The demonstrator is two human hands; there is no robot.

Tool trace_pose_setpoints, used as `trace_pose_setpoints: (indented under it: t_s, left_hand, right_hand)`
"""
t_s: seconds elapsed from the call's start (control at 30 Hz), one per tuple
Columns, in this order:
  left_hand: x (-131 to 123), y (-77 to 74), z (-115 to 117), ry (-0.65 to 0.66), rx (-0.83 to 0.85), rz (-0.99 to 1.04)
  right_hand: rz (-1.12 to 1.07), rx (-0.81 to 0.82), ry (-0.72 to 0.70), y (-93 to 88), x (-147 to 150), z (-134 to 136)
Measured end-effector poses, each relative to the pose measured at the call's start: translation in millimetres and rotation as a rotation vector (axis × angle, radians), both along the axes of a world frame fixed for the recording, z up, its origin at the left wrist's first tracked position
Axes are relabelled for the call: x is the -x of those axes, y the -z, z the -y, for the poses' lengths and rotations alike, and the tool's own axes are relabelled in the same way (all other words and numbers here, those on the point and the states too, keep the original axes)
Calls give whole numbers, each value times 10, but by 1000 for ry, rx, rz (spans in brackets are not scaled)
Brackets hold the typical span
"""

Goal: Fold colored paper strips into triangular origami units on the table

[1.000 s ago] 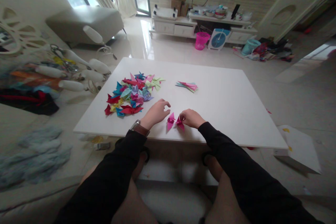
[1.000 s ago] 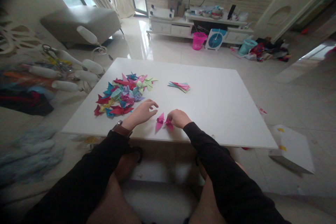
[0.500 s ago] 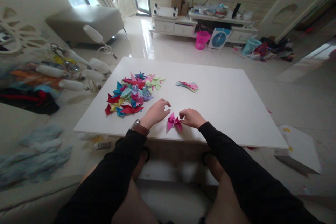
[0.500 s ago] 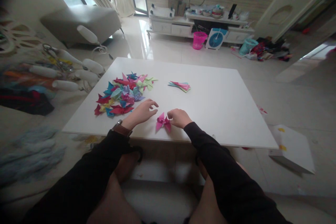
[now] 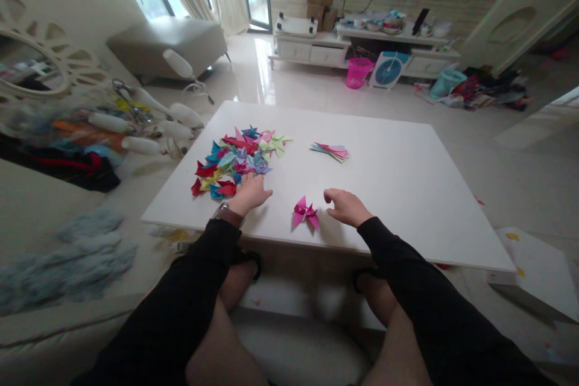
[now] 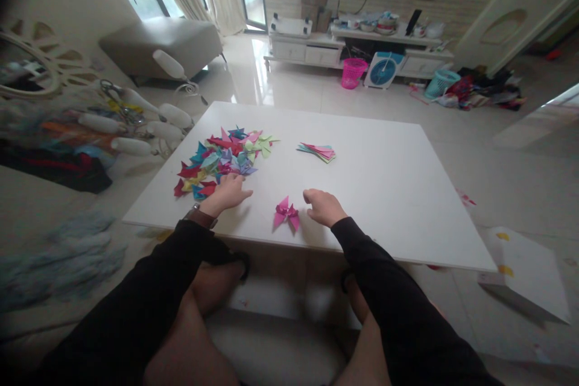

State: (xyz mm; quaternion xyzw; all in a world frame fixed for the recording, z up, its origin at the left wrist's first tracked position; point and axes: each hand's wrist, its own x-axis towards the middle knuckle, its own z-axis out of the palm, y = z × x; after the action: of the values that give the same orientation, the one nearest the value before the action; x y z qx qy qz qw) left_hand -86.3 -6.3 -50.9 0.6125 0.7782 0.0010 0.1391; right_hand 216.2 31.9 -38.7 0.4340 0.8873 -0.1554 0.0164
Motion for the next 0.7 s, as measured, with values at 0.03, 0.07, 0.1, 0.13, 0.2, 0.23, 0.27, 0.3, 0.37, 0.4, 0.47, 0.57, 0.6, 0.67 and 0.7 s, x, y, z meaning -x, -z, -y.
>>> trace_pose_setpoints:
  t_s: [0.03, 0.07, 0.1, 0.13, 0.2, 0.23, 0.27, 0.3, 0.37, 0.4, 0.47, 0.57, 0.6, 0.67, 0.7]
  left_hand:
    - [44, 14, 3, -21, 29, -16]
    - [78, 26, 3, -35, 58, -27]
    - [103, 35, 1, -47, 89, -36]
    - [119, 43, -3, -55, 117, -45]
    - [131, 49, -14, -62, 157, -69]
    - [132, 49, -20, -62, 168, -83]
    - [132, 49, -25, -62, 175, -93]
    - [133, 49, -31, -60, 179, -100]
    - [139, 53, -41, -64, 185, -108]
    - [145, 57, -46, -68, 190, -107]
    - [158, 65, -56, -79, 198, -96]
    - [162, 57, -66, -84, 188, -68]
    - [157, 44, -69, -80, 168, -61]
    - [140, -2, -74, -67, 106, -51]
    - [130, -34, -78, -63, 67, -51]
  right_hand:
    - [3, 2, 3, -3, -12, -3]
    - [3, 4, 5, -5, -22, -7]
    - [1, 6, 5, -7, -30, -10]
    - [-3, 7, 3, -8, -37, -12]
    - [-9, 7, 2, -13, -48, -16]
    - [-11, 6, 2, -15, -52, -17]
    - [-11, 4, 2, -18, -55, -18]
    - [-11, 2, 3, -22, -57, -18]
    - [-12, 1, 5, -27, -61, -16]
    - [-13, 0, 6, -30, -63, -14]
    - [-16, -1, 10, -34, -67, -11]
    - [-18, -6, 11, -42, -73, -5]
    - [-17, -9, 12, -45, -74, -4]
    - [-18, -12, 12, -53, -71, -3]
    - [-18, -13, 15, -57, -68, -3]
